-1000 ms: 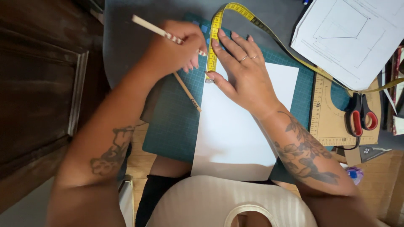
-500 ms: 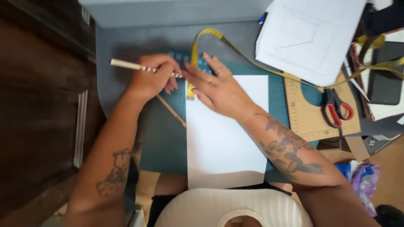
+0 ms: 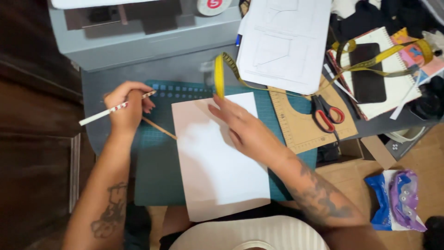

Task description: The person reviews printed pattern sheets, cuts a piece of paper with scissors, and marks lines on a sheet. They then place a blank sheet on a cutting mat, use a measuring tape to measure and mark dimensions, and draw lines with a pencil.

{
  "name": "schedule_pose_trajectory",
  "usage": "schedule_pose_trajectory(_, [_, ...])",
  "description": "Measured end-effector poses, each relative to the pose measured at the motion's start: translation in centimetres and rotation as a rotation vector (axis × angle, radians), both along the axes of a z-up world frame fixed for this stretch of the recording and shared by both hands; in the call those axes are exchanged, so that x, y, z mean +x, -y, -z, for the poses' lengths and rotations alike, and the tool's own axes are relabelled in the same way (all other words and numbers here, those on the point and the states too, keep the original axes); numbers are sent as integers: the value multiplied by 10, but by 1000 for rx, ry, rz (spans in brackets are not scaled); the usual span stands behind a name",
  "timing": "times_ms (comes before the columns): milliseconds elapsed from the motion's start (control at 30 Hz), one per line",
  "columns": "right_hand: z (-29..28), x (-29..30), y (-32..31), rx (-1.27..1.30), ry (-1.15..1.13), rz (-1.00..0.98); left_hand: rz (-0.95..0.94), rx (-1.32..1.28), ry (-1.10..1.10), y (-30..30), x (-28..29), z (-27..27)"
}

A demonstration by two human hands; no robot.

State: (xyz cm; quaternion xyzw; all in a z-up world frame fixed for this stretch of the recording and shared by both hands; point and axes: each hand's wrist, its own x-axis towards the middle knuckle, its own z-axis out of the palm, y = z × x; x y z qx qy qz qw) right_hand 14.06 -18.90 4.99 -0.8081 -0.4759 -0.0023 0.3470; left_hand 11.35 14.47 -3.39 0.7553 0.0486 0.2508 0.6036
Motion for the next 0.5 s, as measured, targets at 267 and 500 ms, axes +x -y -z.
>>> schedule_pose_trajectory(267, [18,-54,49,294,-233,99,-65,66,134,5,2,3])
schedule_pose_trajectory(500, [28,-51,65,134,-272,20,-234,175,141,23,-18,-34])
